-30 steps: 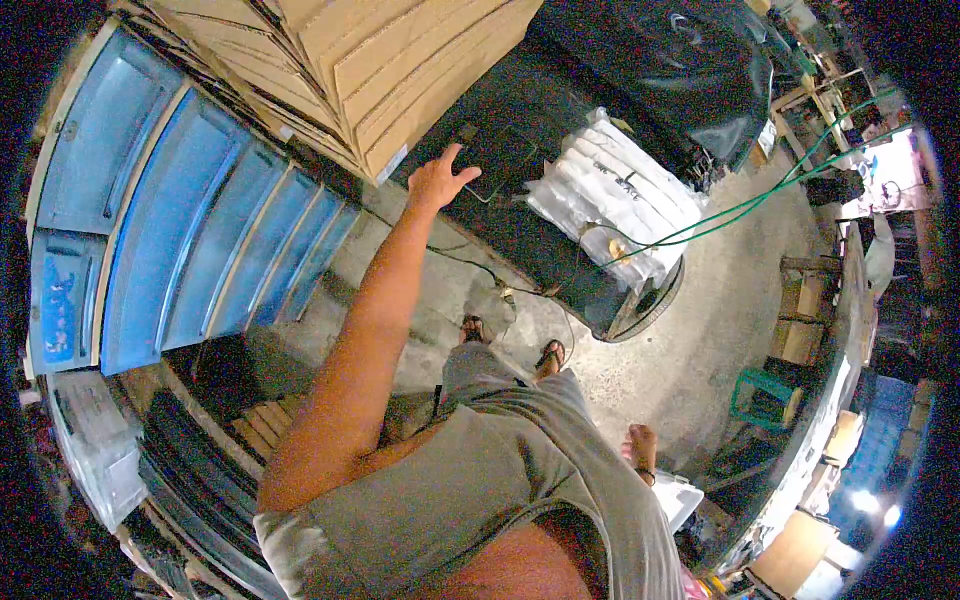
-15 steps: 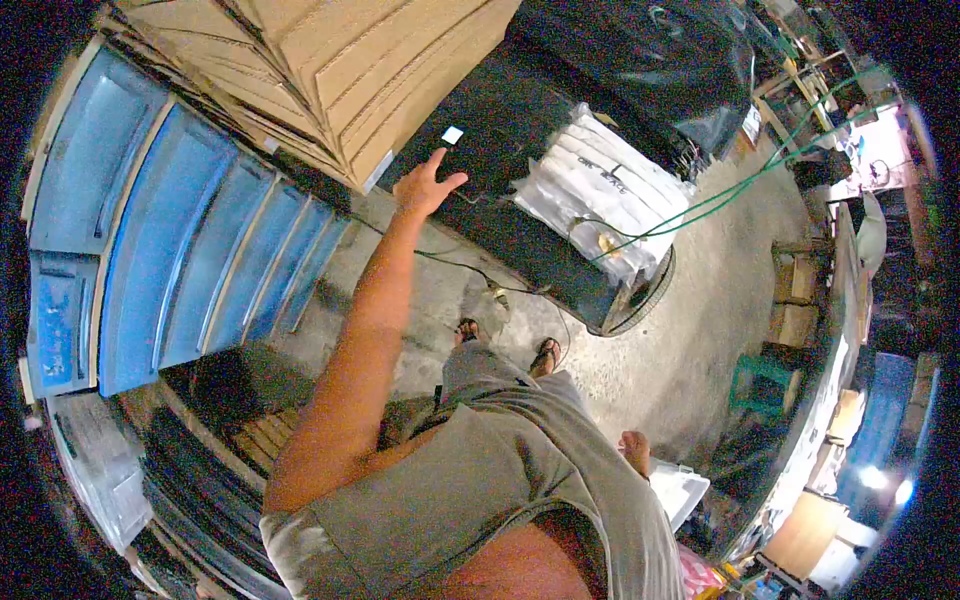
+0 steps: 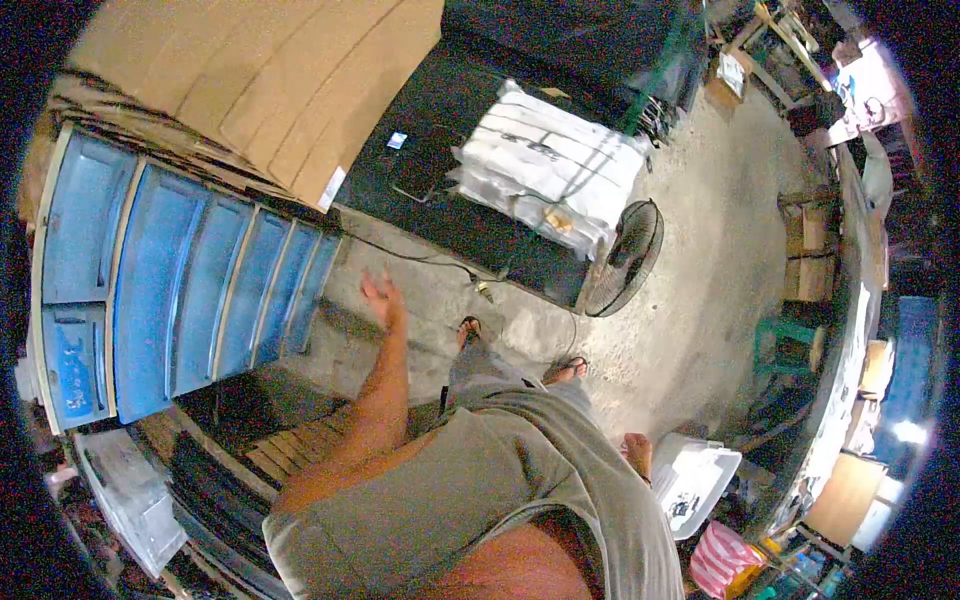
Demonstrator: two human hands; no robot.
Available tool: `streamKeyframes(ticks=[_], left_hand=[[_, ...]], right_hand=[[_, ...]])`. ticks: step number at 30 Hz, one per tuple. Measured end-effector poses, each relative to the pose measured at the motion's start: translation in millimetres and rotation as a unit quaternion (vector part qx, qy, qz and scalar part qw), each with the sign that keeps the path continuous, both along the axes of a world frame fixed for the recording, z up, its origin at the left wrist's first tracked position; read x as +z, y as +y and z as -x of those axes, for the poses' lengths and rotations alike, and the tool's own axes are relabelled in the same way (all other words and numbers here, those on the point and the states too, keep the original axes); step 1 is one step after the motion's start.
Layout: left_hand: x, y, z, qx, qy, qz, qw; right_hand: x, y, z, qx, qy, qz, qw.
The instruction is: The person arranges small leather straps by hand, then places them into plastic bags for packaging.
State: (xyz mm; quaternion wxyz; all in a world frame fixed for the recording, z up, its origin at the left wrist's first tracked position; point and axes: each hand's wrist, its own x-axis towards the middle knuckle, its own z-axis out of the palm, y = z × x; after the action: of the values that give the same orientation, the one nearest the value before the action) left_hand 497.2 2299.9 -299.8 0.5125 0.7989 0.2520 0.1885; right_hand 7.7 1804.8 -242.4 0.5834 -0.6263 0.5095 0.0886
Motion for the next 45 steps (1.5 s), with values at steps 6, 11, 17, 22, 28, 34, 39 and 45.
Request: streamKeyframes(ticks=[6, 11, 17, 22, 28, 34, 39, 45], left_hand=[[-53, -48, 155, -0.619, 0.472, -0.156, 0.609], [-155, -95, 198, -0.628, 0.311, -0.154, 0.697], [-175, -230, 163, -0.694, 0.354, -0.235, 0.581], [-82, -408, 164, -0.763, 0.442, -0.164, 0.442], [-13, -580, 215, -0.747, 0.558, -0.156, 0.326], [-39, -720, 246, -0.842, 0.434, -0.247, 0.204], [-77, -856, 263, -0.887, 0.279, -0.335, 0.152], [-40, -1019, 305, -0.905, 0.175, -0.349, 0.169]], right_hand=[[-21, -16, 28, 0.069, 0.059, 0.059, 0.994], [-58, -45, 48, -0.043, 0.080, 0.085, 0.992], [-25, -124, 116, -0.195, 0.089, 0.127, 0.969], [-18, -147, 216, -0.403, 0.057, 0.190, 0.894], [-72, -63, 279, -0.469, 0.160, 0.097, 0.863], [-99, 11, 231, -0.531, 0.114, -0.095, 0.834], [-259, 29, 241, -0.391, 0.132, 0.018, 0.911], [-73, -251, 267, -0.579, 0.093, -0.049, 0.809]])
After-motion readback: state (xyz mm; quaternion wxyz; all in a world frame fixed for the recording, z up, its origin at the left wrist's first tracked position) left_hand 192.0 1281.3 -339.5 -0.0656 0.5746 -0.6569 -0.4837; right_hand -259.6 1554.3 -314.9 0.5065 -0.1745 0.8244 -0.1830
